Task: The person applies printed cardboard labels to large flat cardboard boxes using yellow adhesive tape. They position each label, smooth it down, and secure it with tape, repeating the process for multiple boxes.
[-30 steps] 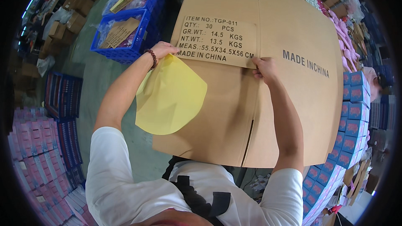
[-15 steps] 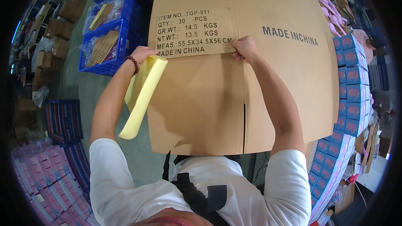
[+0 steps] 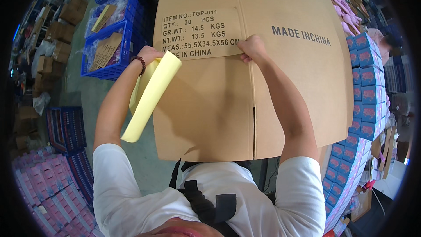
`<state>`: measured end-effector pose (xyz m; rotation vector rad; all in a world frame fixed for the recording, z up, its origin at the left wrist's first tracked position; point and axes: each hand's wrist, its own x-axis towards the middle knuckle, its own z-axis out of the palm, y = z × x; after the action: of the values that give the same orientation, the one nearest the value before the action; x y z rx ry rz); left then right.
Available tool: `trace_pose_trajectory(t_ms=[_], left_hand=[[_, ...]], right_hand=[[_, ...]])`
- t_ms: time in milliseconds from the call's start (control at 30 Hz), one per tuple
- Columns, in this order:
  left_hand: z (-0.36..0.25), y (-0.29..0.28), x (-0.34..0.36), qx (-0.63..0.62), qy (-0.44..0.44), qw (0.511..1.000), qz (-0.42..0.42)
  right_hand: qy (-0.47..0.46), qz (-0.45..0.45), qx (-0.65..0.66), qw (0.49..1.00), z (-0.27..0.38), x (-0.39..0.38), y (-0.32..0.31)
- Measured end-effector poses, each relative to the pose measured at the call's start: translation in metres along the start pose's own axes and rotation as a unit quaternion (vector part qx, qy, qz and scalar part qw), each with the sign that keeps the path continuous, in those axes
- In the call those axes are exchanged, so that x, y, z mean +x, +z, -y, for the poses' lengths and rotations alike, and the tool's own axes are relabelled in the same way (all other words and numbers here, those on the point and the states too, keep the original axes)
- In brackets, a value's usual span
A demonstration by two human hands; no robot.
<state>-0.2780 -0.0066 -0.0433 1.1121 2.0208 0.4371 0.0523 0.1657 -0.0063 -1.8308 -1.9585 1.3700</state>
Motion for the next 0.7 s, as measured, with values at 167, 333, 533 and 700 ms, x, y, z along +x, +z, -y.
trace_pose_trajectory(t_ms=[167,333,533,700], left_hand=[[-0.017,-0.005,-0.007,0.114,-0.065,0.991,-0.018],[0.005,-0.010,-0.019,0.167,-0.109,0.980,-0.026],[0.051,0.005,-0.055,0.093,-0.069,0.990,0.085],[0.064,0.038,-0.094,-0.079,-0.025,0.990,0.114]], right_hand=[[0.000,0.016,-0.117,0.993,0.010,0.001,-0.003],[-0.051,0.038,-0.116,0.991,0.003,-0.004,-0.012],[-0.201,-0.059,-0.250,0.945,-0.027,-0.005,-0.026],[-0.366,-0.119,-0.433,0.815,-0.022,-0.023,0.031]])
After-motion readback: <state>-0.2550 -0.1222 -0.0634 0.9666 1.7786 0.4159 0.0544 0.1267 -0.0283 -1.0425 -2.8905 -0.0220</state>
